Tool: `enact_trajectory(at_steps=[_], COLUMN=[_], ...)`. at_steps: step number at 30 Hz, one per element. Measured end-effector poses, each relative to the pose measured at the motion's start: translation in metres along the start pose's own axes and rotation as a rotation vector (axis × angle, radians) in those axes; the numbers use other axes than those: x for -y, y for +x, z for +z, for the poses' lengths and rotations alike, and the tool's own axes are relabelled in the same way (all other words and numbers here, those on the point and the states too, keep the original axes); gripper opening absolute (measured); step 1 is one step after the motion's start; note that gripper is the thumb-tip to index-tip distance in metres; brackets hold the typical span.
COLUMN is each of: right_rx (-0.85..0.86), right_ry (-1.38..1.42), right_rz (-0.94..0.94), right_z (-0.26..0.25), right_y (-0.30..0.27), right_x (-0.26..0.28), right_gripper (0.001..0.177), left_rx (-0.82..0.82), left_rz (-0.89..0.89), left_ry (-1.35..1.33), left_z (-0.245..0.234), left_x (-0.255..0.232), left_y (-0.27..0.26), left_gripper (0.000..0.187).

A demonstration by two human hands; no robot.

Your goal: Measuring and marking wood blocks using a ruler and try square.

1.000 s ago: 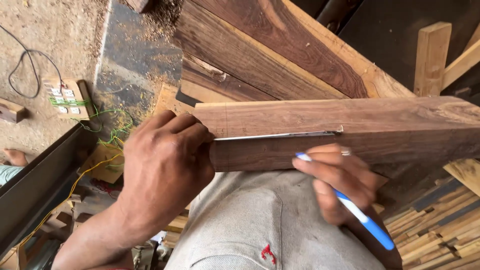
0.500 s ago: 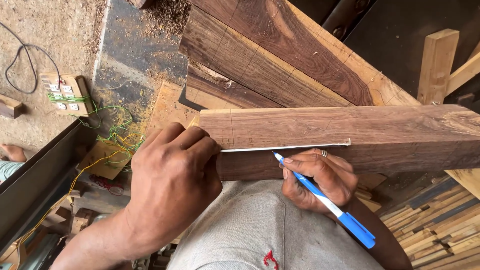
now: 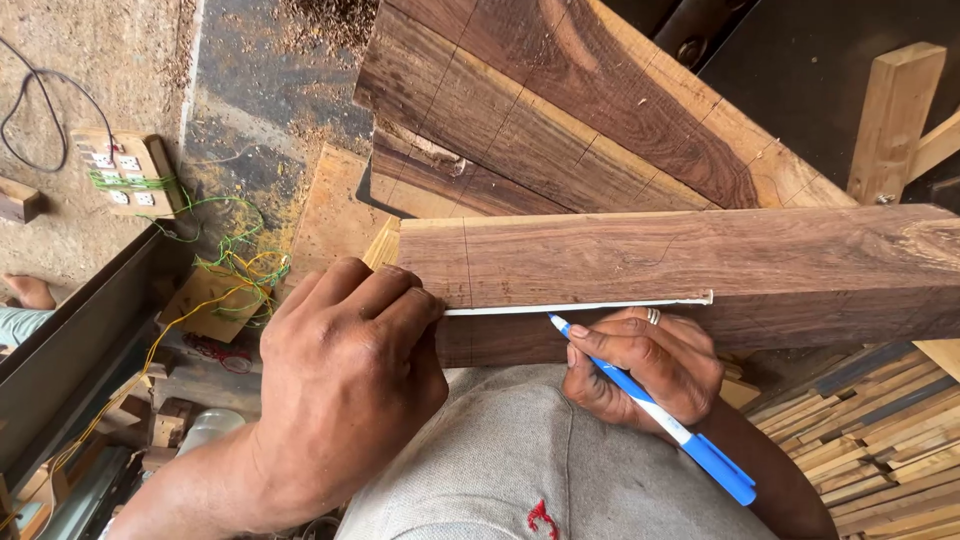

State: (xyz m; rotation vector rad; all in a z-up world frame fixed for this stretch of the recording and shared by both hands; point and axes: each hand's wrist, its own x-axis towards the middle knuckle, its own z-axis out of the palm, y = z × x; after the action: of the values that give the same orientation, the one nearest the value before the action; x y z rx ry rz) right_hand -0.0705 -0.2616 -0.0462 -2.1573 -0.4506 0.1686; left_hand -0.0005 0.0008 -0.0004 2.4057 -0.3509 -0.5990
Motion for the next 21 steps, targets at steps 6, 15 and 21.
enact_trajectory(at_steps=[6,15,21], right_rx=[-0.048,-0.037,-0.039], right_ry=[-0.032,-0.032,-0.034], right_rz=[-0.038,-0.028,-0.043], right_z=[0.0025,0.0037,0.0061], right_y=[0.0020,0.0023,-0.0035], right_x=[0.0010,-0.0002,-0.0053], right_gripper=[0.020,0.018,0.019], left_rx=[0.006,0.009,0.014], left_rz=[-0.011,-0.023,-0.038], left_ry=[0.006,0.006,0.021], left_z=[-0.0007,-0.0004,0.0002], left_x=[-0.0013,-0.0016,-0.0016], left_y=[0.0007,0.0018,0.0009], left_gripper=[0.009,0.010,0.011])
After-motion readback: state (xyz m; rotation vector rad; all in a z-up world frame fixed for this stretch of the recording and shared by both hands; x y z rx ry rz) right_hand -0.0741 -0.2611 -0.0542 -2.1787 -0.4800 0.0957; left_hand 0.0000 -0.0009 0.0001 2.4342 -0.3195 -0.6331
